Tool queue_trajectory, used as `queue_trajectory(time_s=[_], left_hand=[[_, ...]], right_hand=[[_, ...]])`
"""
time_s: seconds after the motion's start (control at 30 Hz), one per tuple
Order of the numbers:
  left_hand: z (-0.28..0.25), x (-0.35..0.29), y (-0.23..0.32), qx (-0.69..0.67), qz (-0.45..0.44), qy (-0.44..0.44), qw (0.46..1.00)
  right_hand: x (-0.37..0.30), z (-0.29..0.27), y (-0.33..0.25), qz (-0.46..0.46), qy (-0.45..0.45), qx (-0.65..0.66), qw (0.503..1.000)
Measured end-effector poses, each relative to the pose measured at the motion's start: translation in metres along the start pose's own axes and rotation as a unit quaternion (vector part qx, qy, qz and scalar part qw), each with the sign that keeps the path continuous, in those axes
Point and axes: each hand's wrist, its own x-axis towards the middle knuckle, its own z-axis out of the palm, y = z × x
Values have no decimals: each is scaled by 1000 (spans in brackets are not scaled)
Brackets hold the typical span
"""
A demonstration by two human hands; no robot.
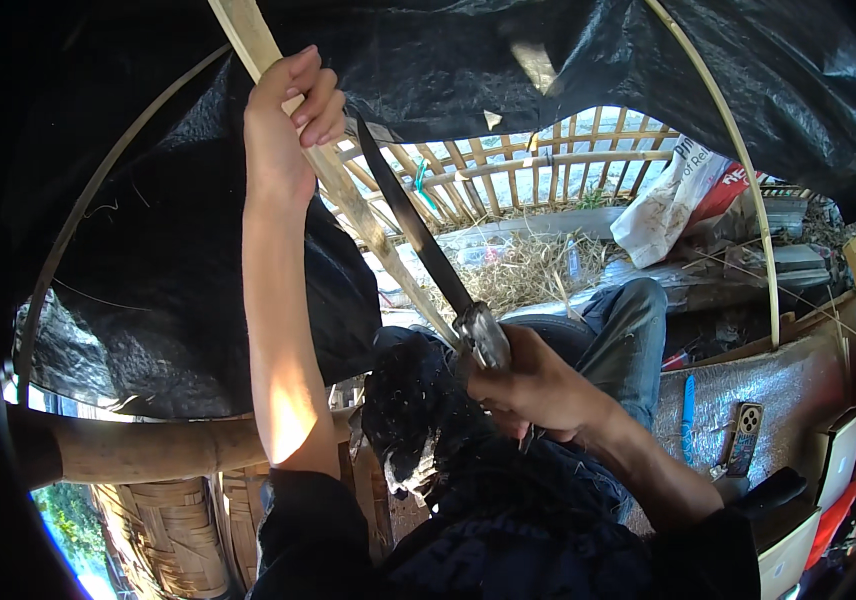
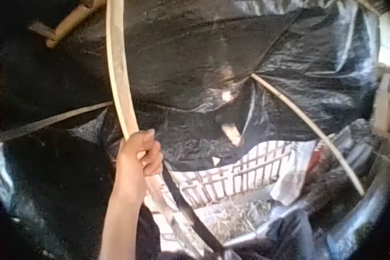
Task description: Using a machete to shave and trim a thin strip of bamboo or wood.
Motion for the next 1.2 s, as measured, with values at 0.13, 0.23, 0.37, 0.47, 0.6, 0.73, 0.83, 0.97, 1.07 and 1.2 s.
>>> queue_trajectory(time_s=[0.13,0.23,0.37,0.47,0.6,0.73,0.83,0.97,1.07,1.2], left_hand=[[-4,1,0,-13,-42,-57,997],[-4,4,-3,-4,-32,-21,999],[12,5,-5,0,-21,11,1000],[14,7,-9,-1,-19,31,999],[11,7,-7,4,-12,53,999],[8,6,-8,4,-6,54,999],[17,8,-10,9,-10,88,996],[23,10,-14,9,1,120,993],[10,7,-19,102,87,209,969],[9,-1,-12,156,120,263,945]], right_hand=[[-7,-10,-19,0,-6,30,1000],[-10,-5,-27,18,41,90,995],[-1,2,-2,77,-18,117,990],[6,-2,7,99,-10,109,989],[1,2,-13,48,15,39,998],[-5,2,-26,1,46,39,998],[-4,9,-8,20,76,90,993],[6,3,33,106,14,93,990],[6,-2,21,74,12,83,994],[1,-1,10,-9,58,27,998]])
